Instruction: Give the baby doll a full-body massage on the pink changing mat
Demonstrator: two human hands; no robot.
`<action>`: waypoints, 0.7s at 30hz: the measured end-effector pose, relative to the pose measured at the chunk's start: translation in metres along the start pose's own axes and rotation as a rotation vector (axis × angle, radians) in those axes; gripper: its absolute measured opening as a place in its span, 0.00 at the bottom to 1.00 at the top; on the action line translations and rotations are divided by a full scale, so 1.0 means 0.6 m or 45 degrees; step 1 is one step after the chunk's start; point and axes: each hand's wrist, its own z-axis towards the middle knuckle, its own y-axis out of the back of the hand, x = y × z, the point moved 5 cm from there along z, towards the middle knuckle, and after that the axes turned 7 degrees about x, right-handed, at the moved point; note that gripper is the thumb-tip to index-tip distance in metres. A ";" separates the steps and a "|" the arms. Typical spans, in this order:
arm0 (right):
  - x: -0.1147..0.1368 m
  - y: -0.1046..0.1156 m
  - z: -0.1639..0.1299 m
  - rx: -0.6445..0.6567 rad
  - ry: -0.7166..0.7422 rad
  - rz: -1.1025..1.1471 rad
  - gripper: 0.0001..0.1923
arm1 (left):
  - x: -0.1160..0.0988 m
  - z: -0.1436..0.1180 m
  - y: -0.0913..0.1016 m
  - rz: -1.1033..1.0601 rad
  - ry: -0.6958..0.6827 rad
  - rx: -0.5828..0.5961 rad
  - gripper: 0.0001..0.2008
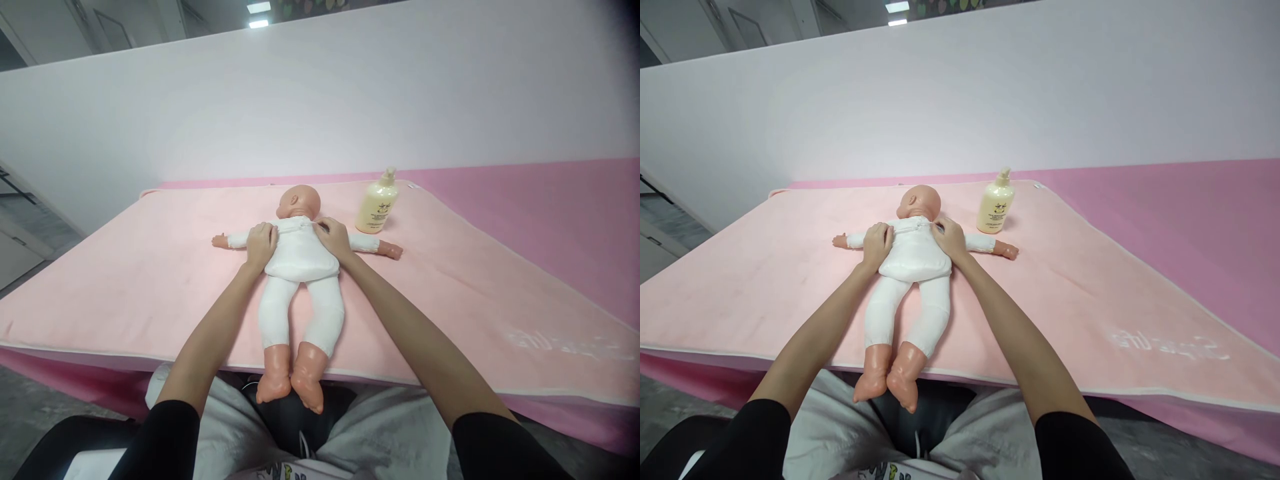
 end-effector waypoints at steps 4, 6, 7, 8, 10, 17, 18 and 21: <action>-0.001 0.000 0.000 0.001 -0.007 0.008 0.11 | 0.000 -0.002 0.004 -0.057 -0.005 -0.018 0.18; -0.001 0.000 0.000 0.001 -0.010 0.012 0.11 | 0.001 -0.005 0.008 -0.128 0.019 -0.034 0.19; 0.000 0.000 0.000 0.003 -0.011 0.012 0.11 | 0.002 -0.006 0.010 -0.171 0.037 -0.048 0.19; 0.000 0.000 0.000 0.003 -0.011 0.014 0.11 | 0.002 -0.007 0.013 -0.214 0.059 -0.062 0.19; 0.000 0.000 0.000 0.005 -0.009 0.022 0.11 | 0.003 -0.010 0.017 -0.287 0.090 -0.087 0.17; 0.003 0.001 0.000 -0.003 -0.002 0.019 0.11 | -0.006 -0.011 0.021 -0.257 0.056 -0.073 0.03; 0.003 0.001 0.000 -0.004 -0.001 0.014 0.11 | -0.007 -0.011 0.021 -0.249 0.056 -0.079 0.03; 0.002 0.000 0.001 -0.002 0.004 0.009 0.11 | -0.007 -0.009 0.020 -0.232 0.057 -0.080 0.02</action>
